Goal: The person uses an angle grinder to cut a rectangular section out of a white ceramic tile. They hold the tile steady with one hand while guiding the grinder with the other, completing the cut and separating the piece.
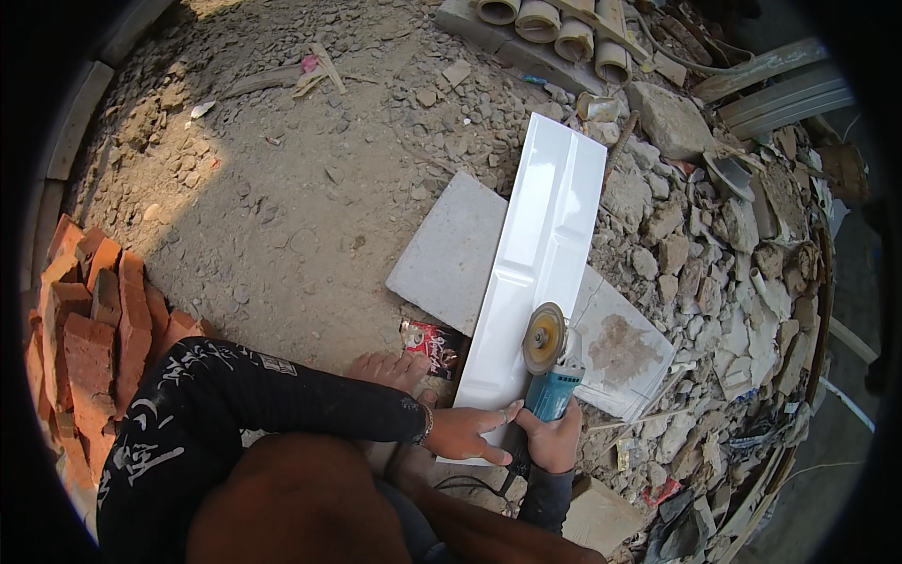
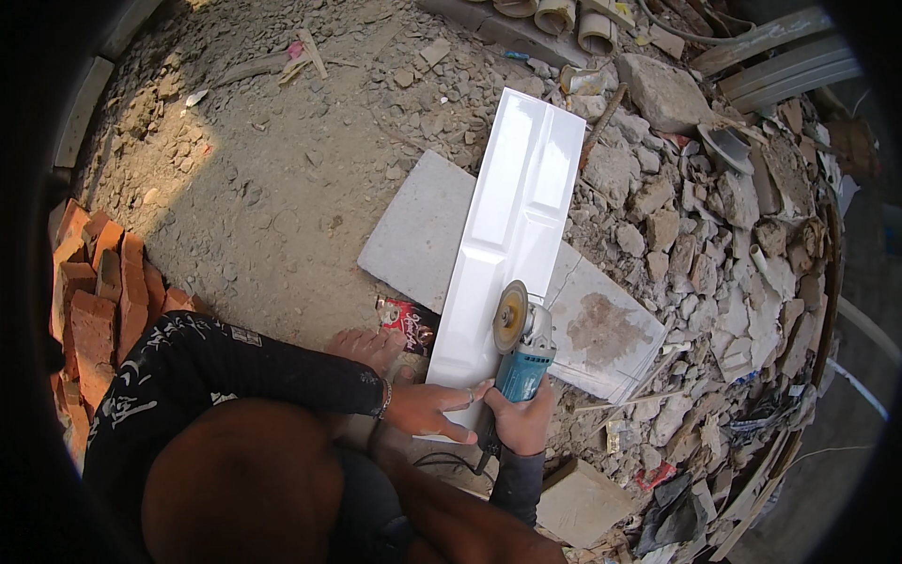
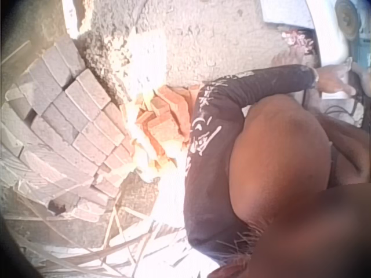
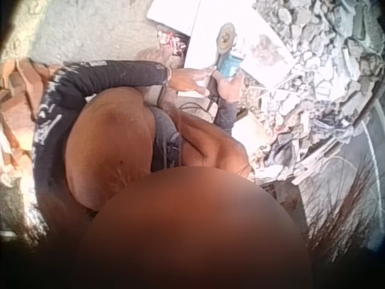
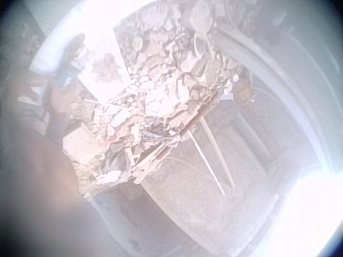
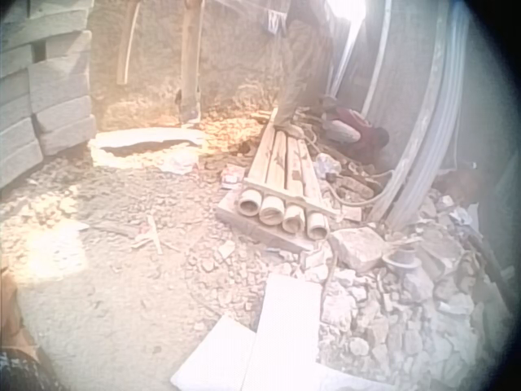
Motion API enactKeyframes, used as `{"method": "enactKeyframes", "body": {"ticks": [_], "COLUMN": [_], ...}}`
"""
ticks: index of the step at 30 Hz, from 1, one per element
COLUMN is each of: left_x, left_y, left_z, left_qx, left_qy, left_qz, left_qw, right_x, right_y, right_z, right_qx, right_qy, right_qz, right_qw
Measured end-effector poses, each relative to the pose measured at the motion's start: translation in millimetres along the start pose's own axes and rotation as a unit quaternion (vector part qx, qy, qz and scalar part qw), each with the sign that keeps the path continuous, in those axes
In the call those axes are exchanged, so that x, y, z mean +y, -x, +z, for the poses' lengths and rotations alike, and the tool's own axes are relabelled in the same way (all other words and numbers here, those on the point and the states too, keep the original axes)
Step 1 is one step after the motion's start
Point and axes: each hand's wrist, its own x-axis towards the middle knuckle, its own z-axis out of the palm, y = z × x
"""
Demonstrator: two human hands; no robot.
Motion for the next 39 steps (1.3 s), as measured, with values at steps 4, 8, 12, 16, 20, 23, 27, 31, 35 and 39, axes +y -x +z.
{"method": "enactKeyframes", "body": {"ticks": [4,8,12,16,20,23,27,31,35,39], "left_x": [-7.8,-16.2,-12.3,-1.8,1.1,-3.9,-13.3,-18.7,-14.5,-8.2], "left_y": [-4.4,-7.2,-5.6,-0.5,1.4,-0.5,-3.9,-7.5,-5.1,-2.4], "left_z": [4.3,6.3,5.0,2.2,2.3,4.2,7.6,7.2,9.5,2.8], "left_qx": [0.023,0.015,0.014,0.004,0.008,0.016,0.026,0.010,0.036,-0.005], "left_qy": [-0.033,-0.025,-0.028,-0.031,-0.022,-0.013,0.000,-0.026,-0.019,-0.020], "left_qz": [0.018,0.010,0.014,-0.016,-0.016,0.007,0.027,0.021,0.044,0.000], "left_qw": [0.999,1.000,0.999,0.999,1.000,1.000,0.999,0.999,0.998,1.000], "right_x": [-1.1,-0.7,0.3,-2.7,-4.8,-4.2,-3.9,-2.9,1.6,4.2], "right_y": [0.8,0.8,1.1,2.4,3.7,3.1,3.5,4.7,3.5,3.5], "right_z": [-1.8,-1.2,-1.2,-2.7,-1.9,-1.1,-0.8,-1.3,-1.7,-1.9], "right_qx": [-0.005,-0.003,-0.001,-0.007,-0.001,-0.001,-0.003,-0.010,-0.008,-0.008], "right_qy": [0.007,0.005,0.012,0.023,0.016,0.023,0.013,-0.007,0.022,0.009], "right_qz": [-0.014,-0.002,-0.001,0.014,0.009,0.001,0.004,-0.017,-0.006,-0.003], "right_qw": [1.000,1.000,1.000,1.000,1.000,1.000,1.000,1.000,1.000,1.000]}}
